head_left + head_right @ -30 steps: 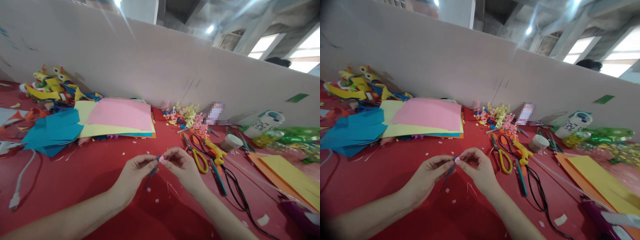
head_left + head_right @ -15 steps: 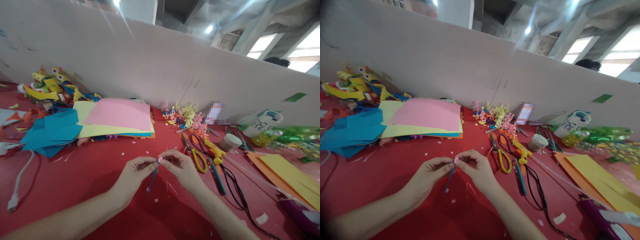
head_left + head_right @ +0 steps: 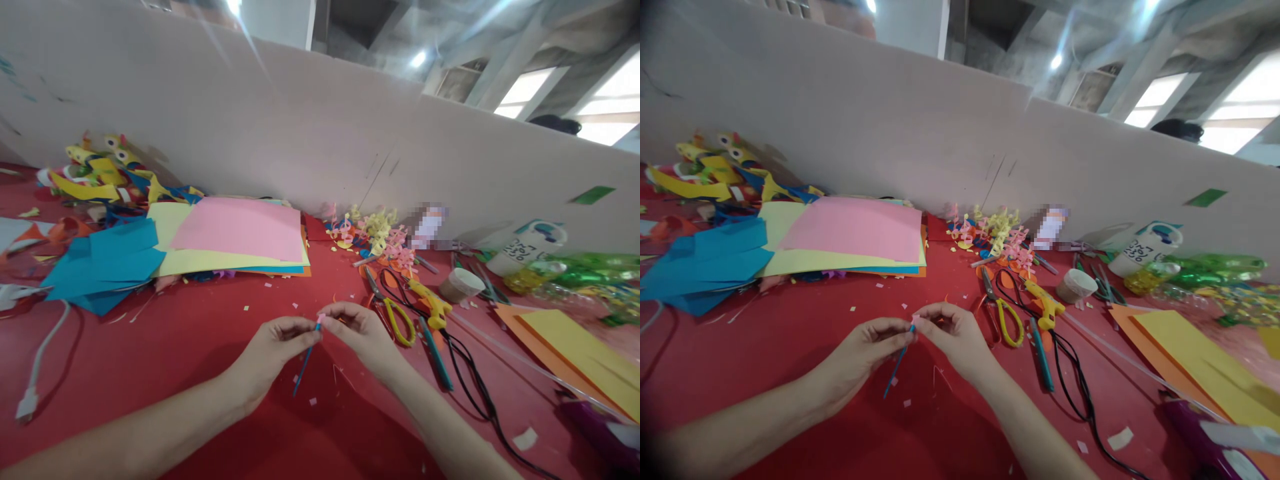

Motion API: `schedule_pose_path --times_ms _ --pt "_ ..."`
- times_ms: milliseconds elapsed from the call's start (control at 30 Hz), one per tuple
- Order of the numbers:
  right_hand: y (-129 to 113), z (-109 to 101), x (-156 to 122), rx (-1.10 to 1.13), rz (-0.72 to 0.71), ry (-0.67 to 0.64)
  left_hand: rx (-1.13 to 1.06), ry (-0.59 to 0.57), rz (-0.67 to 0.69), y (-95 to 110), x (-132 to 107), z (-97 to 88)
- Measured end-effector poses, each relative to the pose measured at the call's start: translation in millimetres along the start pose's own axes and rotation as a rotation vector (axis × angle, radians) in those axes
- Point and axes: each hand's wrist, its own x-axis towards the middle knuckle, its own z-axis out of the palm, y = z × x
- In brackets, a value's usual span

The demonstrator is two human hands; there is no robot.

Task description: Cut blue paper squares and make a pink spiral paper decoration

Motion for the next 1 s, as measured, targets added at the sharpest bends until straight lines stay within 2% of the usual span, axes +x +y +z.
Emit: schedule_pose_path --times_ms 300,467,667,1000 --pt "-0.1 -2.3 1.4 -0.02 0.021 0.02 -0.159 -0.074 -0.096 -5.0 4.2 -3.9" --pt "-0.5 -4.9 2.5 -0.024 0.017 0.032 -0.16 -0.075 -0.092 -3.1 3.2 -4.1" --pt "-3.7 -2.2 0.5 0.001 0.016 -0.012 -0.133 -0.062 -0.082 -5.1 3.9 -5.4" --pt "-0.3 -0.2 1.2 0.007 0.017 0.046 -0.103 -0.102 -0.089 -3.7 3.1 -3.4"
